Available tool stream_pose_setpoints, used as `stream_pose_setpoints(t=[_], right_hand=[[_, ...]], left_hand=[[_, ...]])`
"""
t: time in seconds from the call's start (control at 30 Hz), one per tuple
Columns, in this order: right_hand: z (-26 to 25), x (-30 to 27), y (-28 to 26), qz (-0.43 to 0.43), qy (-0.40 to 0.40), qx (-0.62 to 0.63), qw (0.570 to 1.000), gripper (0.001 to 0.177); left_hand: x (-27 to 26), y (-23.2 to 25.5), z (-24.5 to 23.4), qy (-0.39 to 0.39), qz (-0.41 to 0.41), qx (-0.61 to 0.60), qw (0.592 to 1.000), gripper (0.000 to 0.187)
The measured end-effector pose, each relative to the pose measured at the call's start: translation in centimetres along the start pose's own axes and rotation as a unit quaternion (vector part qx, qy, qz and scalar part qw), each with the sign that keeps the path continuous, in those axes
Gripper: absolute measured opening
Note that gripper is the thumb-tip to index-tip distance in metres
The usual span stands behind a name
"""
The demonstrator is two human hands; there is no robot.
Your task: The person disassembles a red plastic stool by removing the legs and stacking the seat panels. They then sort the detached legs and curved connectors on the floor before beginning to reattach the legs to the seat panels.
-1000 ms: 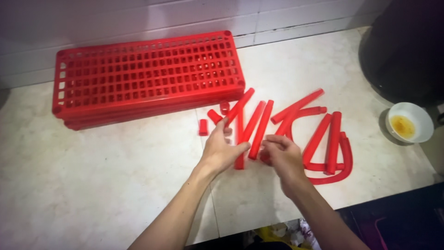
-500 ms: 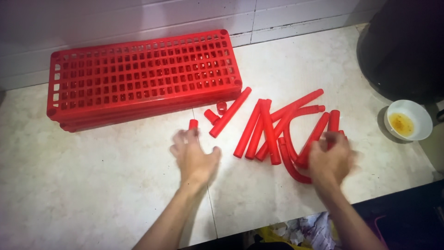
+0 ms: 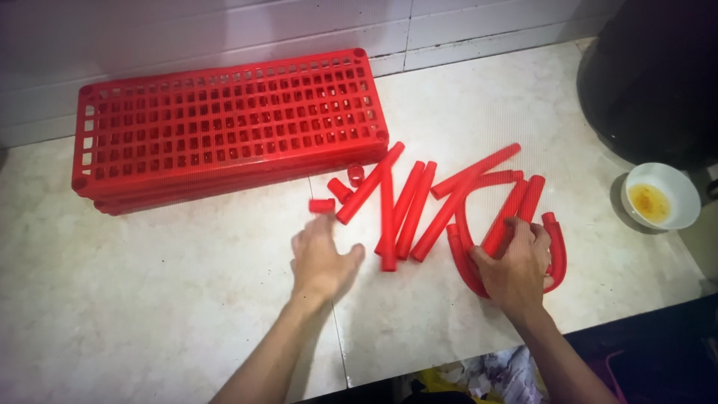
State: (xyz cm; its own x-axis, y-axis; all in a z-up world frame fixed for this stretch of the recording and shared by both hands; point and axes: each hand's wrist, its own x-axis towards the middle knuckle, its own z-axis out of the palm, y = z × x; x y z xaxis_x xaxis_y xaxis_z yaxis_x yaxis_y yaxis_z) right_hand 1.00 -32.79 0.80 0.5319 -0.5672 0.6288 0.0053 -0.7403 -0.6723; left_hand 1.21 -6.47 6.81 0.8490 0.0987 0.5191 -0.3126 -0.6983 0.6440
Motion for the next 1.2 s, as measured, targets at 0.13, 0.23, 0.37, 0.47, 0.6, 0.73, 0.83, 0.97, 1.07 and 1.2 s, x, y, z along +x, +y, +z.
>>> stream_pose_setpoints(t=[0.13, 0.23, 0.37, 0.47, 0.6, 0.73, 0.83, 0.97, 1.07, 1.2], right_hand=[[0.4, 0.8, 0.5, -0.007, 0.007, 0.021, 1.0, 0.083], [0.5, 1.6, 1.0, -0.001, 0.009, 0.033, 0.999, 0.077], [0.7, 2.6, 1.2, -0.045, 0.056, 0.039, 0.997, 0.069], [0.8, 4.0, 0.4, 0.035, 0.015, 0.058, 0.998, 0.072], [0.8, 4.6, -0.9, 0.005, 0.017, 0.084, 0.996, 0.075], [0.3, 4.7, -1.7, -0.011, 0.004, 0.093, 0.996, 0.076], [-0.1, 4.8, -1.6, -0.083, 0.021, 0.085, 0.993, 0.073], [-0.6, 5.1, -1.3, -0.057, -0.015, 0.082, 0.995, 0.064], [-0.8, 5.3, -1.2, -0.076, -0.002, 0.075, 0.994, 0.055], [-0.8, 5.7, -1.3, -0.095, -0.071, -0.007, 0.993, 0.06]], left_hand=[[-0.2, -0.4, 1.6, 0.01, 0.056, -0.051, 0.997, 0.074], [-0.3, -0.4, 2.5, 0.003, 0.083, -0.056, 0.995, 0.068], [-1.1, 0.0, 3.1, -0.031, 0.073, -0.066, 0.995, 0.07], [-1.7, 0.6, 3.2, -0.064, 0.054, -0.069, 0.994, 0.077], [-3.1, 0.7, 3.3, -0.074, 0.068, -0.063, 0.993, 0.077], [-3.6, 0.6, 3.4, -0.074, 0.078, -0.056, 0.993, 0.08], [-3.8, 0.4, 3.5, -0.079, 0.071, -0.056, 0.993, 0.072], [-4.0, 0.6, 3.5, -0.009, 0.077, -0.044, 0.996, 0.07], [-3.7, 0.8, 2.9, 0.016, 0.039, -0.027, 0.999, 0.077], [-3.4, 0.4, 1.7, 0.044, 0.039, -0.007, 0.998, 0.086]])
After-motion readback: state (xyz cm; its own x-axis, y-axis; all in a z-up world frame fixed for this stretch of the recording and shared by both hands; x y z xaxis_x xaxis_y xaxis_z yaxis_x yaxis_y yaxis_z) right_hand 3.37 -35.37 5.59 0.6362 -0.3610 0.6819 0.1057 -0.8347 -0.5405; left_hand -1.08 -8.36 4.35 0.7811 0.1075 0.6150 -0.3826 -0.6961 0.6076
